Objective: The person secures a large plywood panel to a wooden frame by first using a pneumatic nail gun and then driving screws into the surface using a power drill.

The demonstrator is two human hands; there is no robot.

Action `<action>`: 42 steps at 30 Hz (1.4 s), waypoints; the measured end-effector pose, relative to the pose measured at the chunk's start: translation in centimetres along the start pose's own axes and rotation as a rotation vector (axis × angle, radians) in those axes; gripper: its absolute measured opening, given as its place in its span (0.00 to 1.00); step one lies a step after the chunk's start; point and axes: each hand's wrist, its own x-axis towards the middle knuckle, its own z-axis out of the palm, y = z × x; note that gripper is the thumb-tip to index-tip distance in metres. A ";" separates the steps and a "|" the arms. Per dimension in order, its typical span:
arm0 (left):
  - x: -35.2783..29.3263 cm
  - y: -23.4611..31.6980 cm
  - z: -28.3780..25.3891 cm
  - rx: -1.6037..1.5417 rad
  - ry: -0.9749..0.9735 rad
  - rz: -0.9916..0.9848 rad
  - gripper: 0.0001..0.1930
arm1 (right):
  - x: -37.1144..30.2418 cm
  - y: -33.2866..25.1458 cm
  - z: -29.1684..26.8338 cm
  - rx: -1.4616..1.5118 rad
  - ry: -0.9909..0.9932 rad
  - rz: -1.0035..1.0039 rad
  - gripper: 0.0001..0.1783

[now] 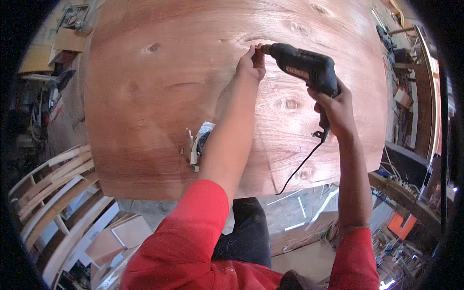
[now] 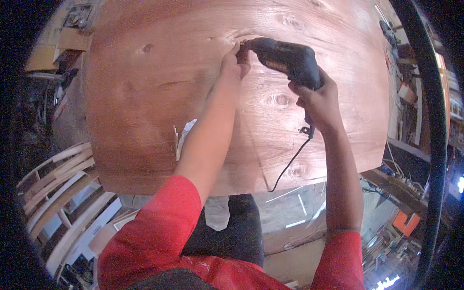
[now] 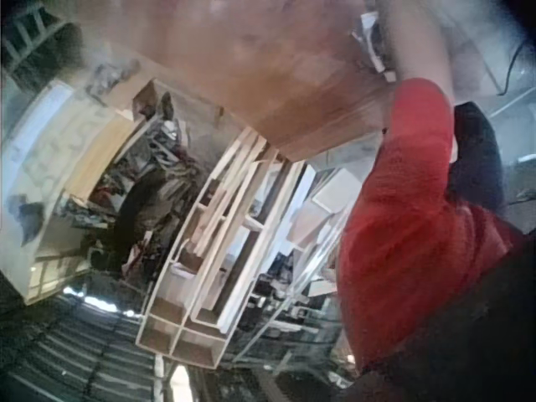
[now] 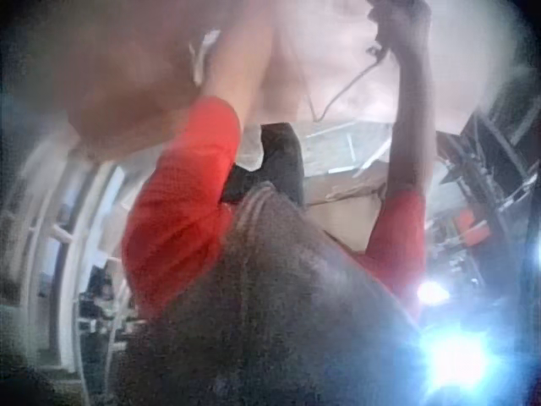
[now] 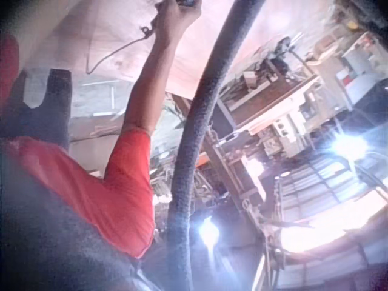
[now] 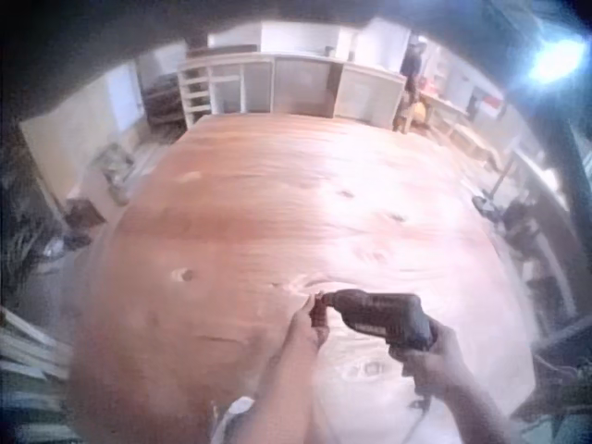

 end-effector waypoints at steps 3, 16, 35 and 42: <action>3.2 -1.0 -0.1 -0.108 -0.010 0.016 0.11 | 4.5 0.1 0.0 -0.012 -0.081 0.014 0.20; 8.0 -2.3 -1.7 -0.233 -0.043 0.041 0.08 | 9.4 0.5 1.6 -0.143 -0.171 -0.023 0.19; 3.5 -1.3 -3.1 0.109 -0.189 0.031 0.08 | 8.6 -0.4 2.0 -0.158 -0.101 -0.007 0.19; 2.0 -0.8 -1.9 0.010 -0.087 0.088 0.26 | 5.6 -0.9 -1.0 0.002 -0.112 -0.007 0.20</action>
